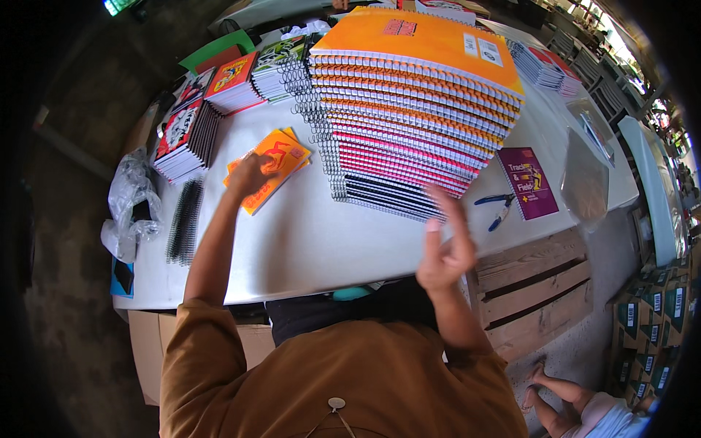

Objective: The person inserts a plastic spiral spine into a stack of notebook pages and a cover, then places the bound notebook onto a growing stack.

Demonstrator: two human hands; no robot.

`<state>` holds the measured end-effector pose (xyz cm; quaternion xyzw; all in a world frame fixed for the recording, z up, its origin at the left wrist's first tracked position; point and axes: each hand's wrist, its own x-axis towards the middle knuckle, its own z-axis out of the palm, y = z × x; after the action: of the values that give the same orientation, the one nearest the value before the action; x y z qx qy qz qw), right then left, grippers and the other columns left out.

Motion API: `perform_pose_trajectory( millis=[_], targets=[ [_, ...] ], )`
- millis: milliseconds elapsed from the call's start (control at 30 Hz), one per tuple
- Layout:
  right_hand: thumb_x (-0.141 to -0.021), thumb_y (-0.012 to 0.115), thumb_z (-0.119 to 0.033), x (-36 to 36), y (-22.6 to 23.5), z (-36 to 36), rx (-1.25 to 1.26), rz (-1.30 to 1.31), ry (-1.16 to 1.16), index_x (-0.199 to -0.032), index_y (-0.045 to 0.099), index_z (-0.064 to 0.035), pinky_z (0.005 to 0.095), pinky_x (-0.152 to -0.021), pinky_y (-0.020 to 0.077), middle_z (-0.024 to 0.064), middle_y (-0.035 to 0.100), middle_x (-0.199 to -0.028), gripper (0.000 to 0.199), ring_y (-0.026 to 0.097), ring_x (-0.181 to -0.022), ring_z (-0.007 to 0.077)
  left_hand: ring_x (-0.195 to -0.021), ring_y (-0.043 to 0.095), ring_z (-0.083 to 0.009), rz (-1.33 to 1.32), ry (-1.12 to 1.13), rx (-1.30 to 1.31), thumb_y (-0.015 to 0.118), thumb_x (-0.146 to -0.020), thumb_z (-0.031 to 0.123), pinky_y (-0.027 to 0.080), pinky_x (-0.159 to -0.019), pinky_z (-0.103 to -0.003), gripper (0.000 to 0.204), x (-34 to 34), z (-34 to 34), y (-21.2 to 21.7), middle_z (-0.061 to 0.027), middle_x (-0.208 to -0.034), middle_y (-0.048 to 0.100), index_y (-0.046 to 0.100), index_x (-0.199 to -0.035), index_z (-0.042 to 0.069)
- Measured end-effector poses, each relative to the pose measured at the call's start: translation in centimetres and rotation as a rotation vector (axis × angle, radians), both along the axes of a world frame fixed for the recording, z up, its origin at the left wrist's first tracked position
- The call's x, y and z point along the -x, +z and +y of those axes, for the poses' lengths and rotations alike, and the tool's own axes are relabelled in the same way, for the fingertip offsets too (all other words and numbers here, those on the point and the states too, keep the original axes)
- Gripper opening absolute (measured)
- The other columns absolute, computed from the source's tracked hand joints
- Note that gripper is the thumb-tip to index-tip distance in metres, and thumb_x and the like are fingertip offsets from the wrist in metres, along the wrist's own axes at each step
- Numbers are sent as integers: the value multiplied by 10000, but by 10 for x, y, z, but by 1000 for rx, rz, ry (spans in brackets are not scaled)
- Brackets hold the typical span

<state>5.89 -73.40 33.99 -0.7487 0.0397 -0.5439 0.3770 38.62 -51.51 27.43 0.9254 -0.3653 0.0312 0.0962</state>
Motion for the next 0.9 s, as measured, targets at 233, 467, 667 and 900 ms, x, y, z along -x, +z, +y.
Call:
perform_pose_trajectory(
  millis=[233, 467, 667, 900],
  targets=[
    [-897, 452, -135, -17, -68, 51, -911, 627, 800, -1191, 486, 41, 339, -911, 427, 168, 599, -1091, 344, 563, -1048, 235, -714, 604, -327, -237, 215, 180, 488, -862, 159, 488, -589, -441, 159, 43, 58, -19, -162, -787, 620, 561, -954, 51],
    [-891, 494, -299, -79, -107, 60, -1973, 754, 1221, -1237, 431, 30, 399, -918, 423, 196, 525, -1181, 481, 516, -1107, 275, -900, 587, -268, 278, -169, 144, 601, -805, 79, 414, -810, -375, 148, 189, 111, 33, -134, -864, 642, 618, -949, 51],
    [-849, 565, -47, -101, -80, 87, -1221, 509, 1205, -1076, 556, 50, 265, -809, 480, 88, 633, -975, 247, 601, -881, 135, -1304, 271, -280, 183, 67, 418, 629, -793, 127, 207, -1052, -395, 543, 216, 123, 44, -159, -1349, 387, 406, -1279, 26],
    [-823, 631, -84, -96, -44, 59, -567, 443, 1154, -981, 621, 26, 228, -766, 480, 61, 648, -906, 193, 587, -835, 90, -1082, 467, -153, 893, 373, 1179, 493, -771, -85, 341, -929, -281, 409, 186, 111, -18, -73, -1145, 533, 473, -1171, -4]
  ],
)
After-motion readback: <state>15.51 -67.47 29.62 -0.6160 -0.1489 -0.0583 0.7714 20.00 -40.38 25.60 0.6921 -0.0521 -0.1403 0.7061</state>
